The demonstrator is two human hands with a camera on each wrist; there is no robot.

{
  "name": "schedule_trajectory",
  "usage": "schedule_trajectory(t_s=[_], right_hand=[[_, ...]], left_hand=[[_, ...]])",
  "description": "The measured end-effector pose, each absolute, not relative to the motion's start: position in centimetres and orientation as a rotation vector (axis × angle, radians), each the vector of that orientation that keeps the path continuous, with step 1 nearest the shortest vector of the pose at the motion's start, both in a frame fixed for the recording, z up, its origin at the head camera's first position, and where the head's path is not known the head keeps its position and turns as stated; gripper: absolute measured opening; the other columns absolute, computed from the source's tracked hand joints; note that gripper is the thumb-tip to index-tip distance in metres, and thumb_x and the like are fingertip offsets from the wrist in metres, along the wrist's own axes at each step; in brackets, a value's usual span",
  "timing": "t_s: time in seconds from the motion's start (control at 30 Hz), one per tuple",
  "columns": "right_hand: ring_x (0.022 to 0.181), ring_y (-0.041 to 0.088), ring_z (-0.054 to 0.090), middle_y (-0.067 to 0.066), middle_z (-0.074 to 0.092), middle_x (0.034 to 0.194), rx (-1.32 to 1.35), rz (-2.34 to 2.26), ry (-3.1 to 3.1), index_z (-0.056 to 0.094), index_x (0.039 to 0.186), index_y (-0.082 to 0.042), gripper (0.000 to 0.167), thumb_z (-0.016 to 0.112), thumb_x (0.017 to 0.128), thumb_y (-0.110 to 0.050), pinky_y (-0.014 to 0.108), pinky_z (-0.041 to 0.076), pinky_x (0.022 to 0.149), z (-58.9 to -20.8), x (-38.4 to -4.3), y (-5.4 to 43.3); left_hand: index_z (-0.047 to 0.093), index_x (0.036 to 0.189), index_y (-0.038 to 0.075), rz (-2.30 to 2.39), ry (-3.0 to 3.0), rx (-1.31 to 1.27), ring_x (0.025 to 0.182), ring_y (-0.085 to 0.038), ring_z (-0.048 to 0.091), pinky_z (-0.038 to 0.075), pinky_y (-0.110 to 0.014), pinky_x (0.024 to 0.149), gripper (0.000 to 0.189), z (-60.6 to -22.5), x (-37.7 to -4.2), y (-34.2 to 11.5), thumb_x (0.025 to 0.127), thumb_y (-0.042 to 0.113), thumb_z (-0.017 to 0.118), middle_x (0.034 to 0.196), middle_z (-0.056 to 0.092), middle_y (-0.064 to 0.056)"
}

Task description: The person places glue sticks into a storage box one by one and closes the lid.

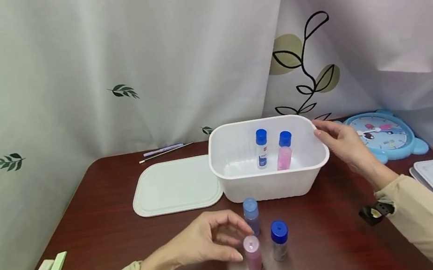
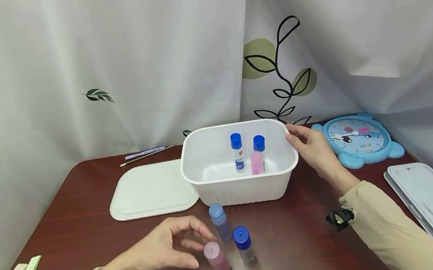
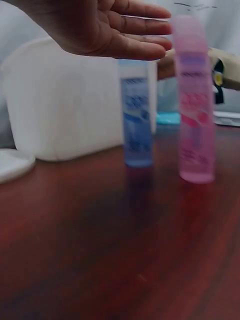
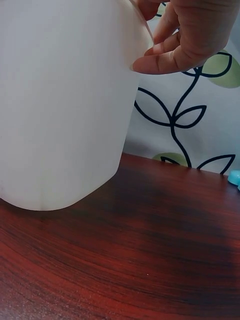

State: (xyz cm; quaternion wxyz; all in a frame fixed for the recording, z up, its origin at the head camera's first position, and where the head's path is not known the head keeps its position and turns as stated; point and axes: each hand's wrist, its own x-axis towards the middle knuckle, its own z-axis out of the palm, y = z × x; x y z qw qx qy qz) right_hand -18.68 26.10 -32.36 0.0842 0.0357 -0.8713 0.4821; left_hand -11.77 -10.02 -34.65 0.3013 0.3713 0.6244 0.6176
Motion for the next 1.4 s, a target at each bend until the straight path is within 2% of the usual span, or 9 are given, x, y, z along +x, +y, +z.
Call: schedule_trajectory(t_s=[0.1,0.33,0.57,0.67,0.73,0.87,0.97,1.17,1.4], right_hand=[[0.119,0.039,0.046,0.029,0.043,0.137,0.099,1.444,-2.608,0.037,0.141,0.004,0.053,0.044,0.1,-0.03,-0.001,0.04,0.072,-32.3,-18.7,26.0],[0.119,0.039,0.046,0.029,0.043,0.138,0.088,1.448,-2.607,0.038,0.141,0.004,0.053,0.044,0.1,-0.031,-0.001,0.04,0.071,-32.3,-18.6,26.0],[0.119,0.039,0.047,0.029,0.043,0.138,0.089,1.443,-2.61,0.038,0.141,0.003,0.053,0.044,0.1,-0.031,0.001,0.042,0.073,-32.3,-18.6,25.9],[0.12,0.04,0.047,0.028,0.043,0.138,0.093,1.435,-2.607,0.038,0.141,0.003,0.054,0.044,0.1,-0.031,0.001,0.043,0.074,-32.2,-18.5,26.0],[0.121,0.04,0.046,0.028,0.043,0.139,0.095,1.432,-2.604,0.038,0.14,0.004,0.053,0.044,0.1,-0.031,0.002,0.043,0.076,-32.2,-18.5,26.1],[0.118,0.039,0.048,0.029,0.044,0.137,0.097,1.439,-2.599,0.038,0.14,0.003,0.053,0.044,0.1,-0.03,0.0,0.042,0.072,-32.4,-18.6,26.1],[0.115,0.037,0.049,0.03,0.045,0.135,0.107,1.443,-2.596,0.038,0.14,0.003,0.052,0.044,0.1,-0.029,0.0,0.042,0.07,-32.4,-18.6,26.1],[0.115,0.035,0.048,0.03,0.045,0.136,0.105,1.457,-2.593,0.038,0.14,0.004,0.052,0.044,0.1,-0.029,0.0,0.042,0.071,-32.5,-18.7,26.2],[0.116,0.035,0.048,0.029,0.044,0.137,0.097,1.476,-2.596,0.037,0.141,0.003,0.053,0.044,0.1,-0.03,0.001,0.043,0.072,-32.4,-18.7,26.1]], left_hand=[[0.057,0.112,-0.006,1.655,1.652,0.952,0.098,-0.01,0.064,0.052,-0.034,0.09,0.039,-35.4,-10.9,-9.6,0.077,0.0,0.073,0.111,0.062,-0.02],[0.055,0.11,-0.009,1.702,1.647,1.039,0.094,-0.008,0.065,0.054,-0.036,0.085,0.036,-36.5,-10.0,-8.7,0.079,-0.002,0.072,0.103,0.059,-0.031],[0.057,0.109,-0.004,1.683,1.776,1.06,0.093,-0.011,0.064,0.056,-0.037,0.082,0.031,-34.1,-11.0,-9.7,0.081,0.002,0.07,0.102,0.061,-0.023],[0.056,0.109,-0.006,1.727,1.805,1.059,0.091,-0.013,0.064,0.057,-0.037,0.079,0.03,-31.3,-12.3,-10.4,0.082,0.0,0.068,0.1,0.062,-0.013],[0.055,0.108,-0.005,1.78,1.868,1.099,0.09,-0.014,0.062,0.056,-0.031,0.079,0.029,-29.3,-13.4,-10.7,0.082,0.0,0.068,0.099,0.063,-0.006],[0.057,0.107,0.004,1.905,2.013,1.094,0.089,-0.013,0.061,0.053,-0.025,0.078,0.027,-26.2,-15.9,-10.6,0.082,0.001,0.069,0.095,0.063,0.002],[0.058,0.108,0.009,1.957,2.076,1.01,0.089,-0.013,0.062,0.054,-0.027,0.079,0.028,-25.1,-17.8,-9.7,0.083,0.001,0.067,0.099,0.064,0.0],[0.054,0.113,-0.003,1.874,2.105,0.988,0.097,-0.018,0.062,0.053,-0.031,0.087,0.029,-26.2,-21.6,-6.0,0.086,-0.003,0.064,0.115,0.062,-0.017],[0.054,0.115,0.0,1.588,2.213,0.855,0.103,-0.02,0.061,0.051,-0.027,0.088,0.032,-29.3,-24.1,-1.8,0.085,0.001,0.067,0.11,0.064,-0.016]])
